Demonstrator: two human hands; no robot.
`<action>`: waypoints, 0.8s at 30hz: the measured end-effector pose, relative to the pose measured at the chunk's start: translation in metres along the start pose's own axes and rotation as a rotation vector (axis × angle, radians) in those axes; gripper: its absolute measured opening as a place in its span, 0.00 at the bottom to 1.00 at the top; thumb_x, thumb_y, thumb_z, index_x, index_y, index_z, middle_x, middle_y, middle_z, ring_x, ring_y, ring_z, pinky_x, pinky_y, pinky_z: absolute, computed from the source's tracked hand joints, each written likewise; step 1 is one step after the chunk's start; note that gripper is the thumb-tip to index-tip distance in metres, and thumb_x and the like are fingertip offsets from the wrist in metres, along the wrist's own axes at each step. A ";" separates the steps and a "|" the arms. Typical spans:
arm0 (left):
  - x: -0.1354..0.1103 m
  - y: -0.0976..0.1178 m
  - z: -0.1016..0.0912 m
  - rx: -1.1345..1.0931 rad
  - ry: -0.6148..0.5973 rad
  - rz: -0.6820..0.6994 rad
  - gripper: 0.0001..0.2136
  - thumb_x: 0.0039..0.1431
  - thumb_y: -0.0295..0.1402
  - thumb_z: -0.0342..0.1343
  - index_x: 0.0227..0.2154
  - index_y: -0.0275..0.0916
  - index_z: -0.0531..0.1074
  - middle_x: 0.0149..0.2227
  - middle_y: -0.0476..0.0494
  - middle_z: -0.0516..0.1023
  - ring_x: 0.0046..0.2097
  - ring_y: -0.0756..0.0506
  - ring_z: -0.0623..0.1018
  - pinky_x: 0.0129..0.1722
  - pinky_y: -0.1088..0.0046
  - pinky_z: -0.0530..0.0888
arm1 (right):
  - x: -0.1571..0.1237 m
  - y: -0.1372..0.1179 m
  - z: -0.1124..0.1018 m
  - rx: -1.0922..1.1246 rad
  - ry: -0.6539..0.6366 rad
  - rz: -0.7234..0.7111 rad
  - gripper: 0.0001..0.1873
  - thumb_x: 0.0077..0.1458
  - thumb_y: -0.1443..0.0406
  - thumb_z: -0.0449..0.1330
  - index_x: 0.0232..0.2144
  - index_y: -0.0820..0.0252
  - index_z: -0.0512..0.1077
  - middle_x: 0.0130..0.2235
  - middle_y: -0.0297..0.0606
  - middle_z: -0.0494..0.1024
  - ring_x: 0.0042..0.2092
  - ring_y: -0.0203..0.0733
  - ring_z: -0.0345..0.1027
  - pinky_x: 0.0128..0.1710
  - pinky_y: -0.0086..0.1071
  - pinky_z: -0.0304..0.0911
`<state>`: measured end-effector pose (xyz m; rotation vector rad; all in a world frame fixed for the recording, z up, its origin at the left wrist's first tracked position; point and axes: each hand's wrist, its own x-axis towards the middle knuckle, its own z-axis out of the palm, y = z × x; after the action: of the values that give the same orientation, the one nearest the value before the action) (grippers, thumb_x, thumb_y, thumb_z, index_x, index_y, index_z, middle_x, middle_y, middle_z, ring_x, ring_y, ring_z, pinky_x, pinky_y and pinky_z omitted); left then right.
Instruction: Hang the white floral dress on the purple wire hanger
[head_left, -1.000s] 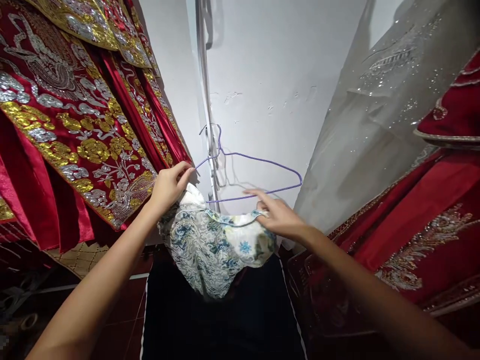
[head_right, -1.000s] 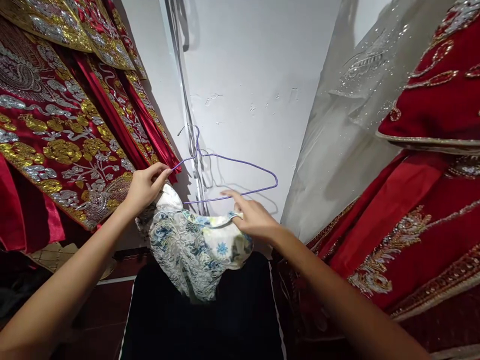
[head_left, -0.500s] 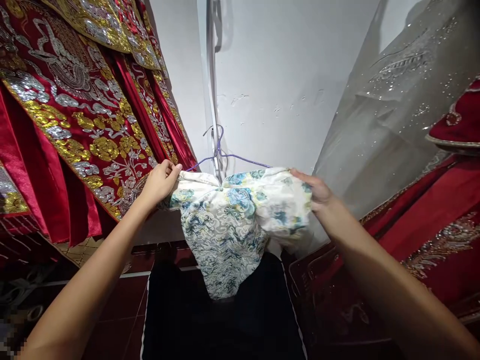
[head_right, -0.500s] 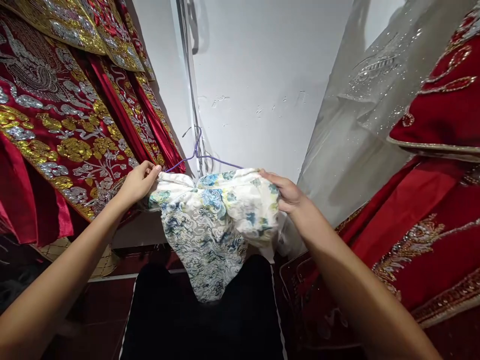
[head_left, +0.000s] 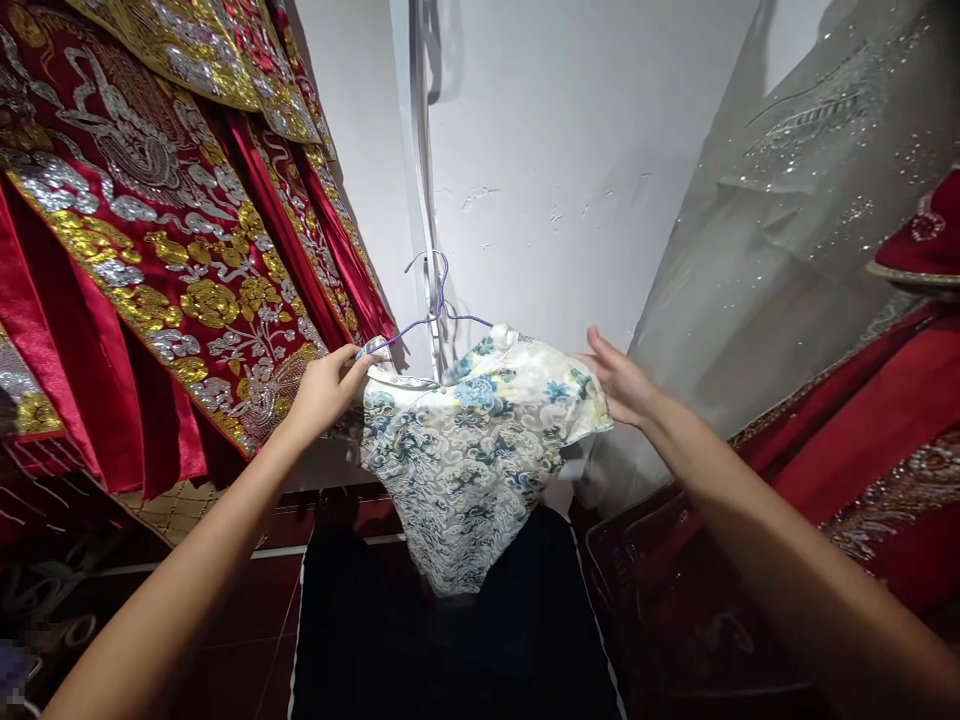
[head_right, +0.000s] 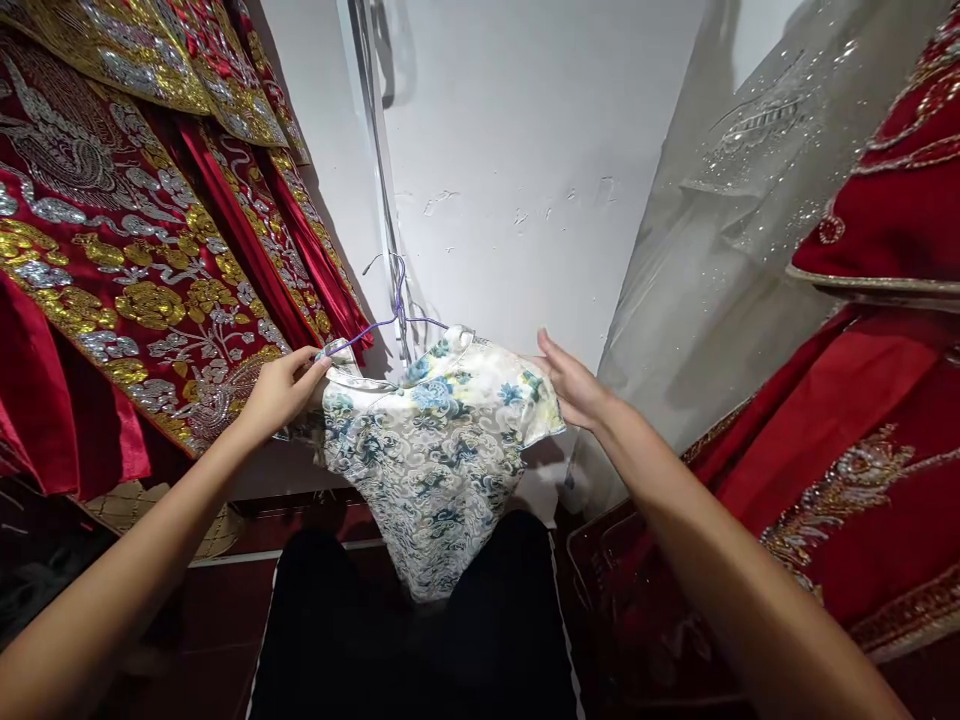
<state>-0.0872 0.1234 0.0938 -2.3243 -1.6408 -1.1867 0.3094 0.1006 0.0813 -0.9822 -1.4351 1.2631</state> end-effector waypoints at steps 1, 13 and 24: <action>0.002 0.001 -0.001 -0.009 0.034 0.004 0.18 0.66 0.46 0.47 0.39 0.38 0.75 0.31 0.47 0.77 0.32 0.45 0.74 0.33 0.72 0.65 | 0.001 -0.006 0.001 0.011 0.004 0.008 0.24 0.49 0.47 0.66 0.42 0.55 0.78 0.37 0.41 0.83 0.38 0.53 0.78 0.34 0.42 0.75; -0.037 0.082 -0.019 -0.810 0.036 0.033 0.12 0.63 0.40 0.54 0.44 0.38 0.74 0.42 0.40 0.78 0.45 0.43 0.77 0.48 0.64 0.72 | -0.080 -0.006 0.065 0.072 0.333 -0.209 0.19 0.59 0.49 0.58 0.41 0.55 0.74 0.30 0.37 0.78 0.29 0.44 0.74 0.25 0.35 0.69; -0.097 0.092 -0.052 -1.030 -0.802 -0.560 0.13 0.63 0.43 0.56 0.39 0.37 0.74 0.22 0.54 0.63 0.19 0.58 0.51 0.16 0.83 0.51 | -0.065 0.021 0.087 -0.766 -0.342 -0.275 0.20 0.61 0.54 0.58 0.55 0.47 0.70 0.56 0.39 0.72 0.55 0.50 0.67 0.54 0.43 0.64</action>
<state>-0.0529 -0.0159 0.1043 -3.4172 -2.4671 -1.5819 0.2384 0.0212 0.0505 -1.0230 -2.3230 0.6874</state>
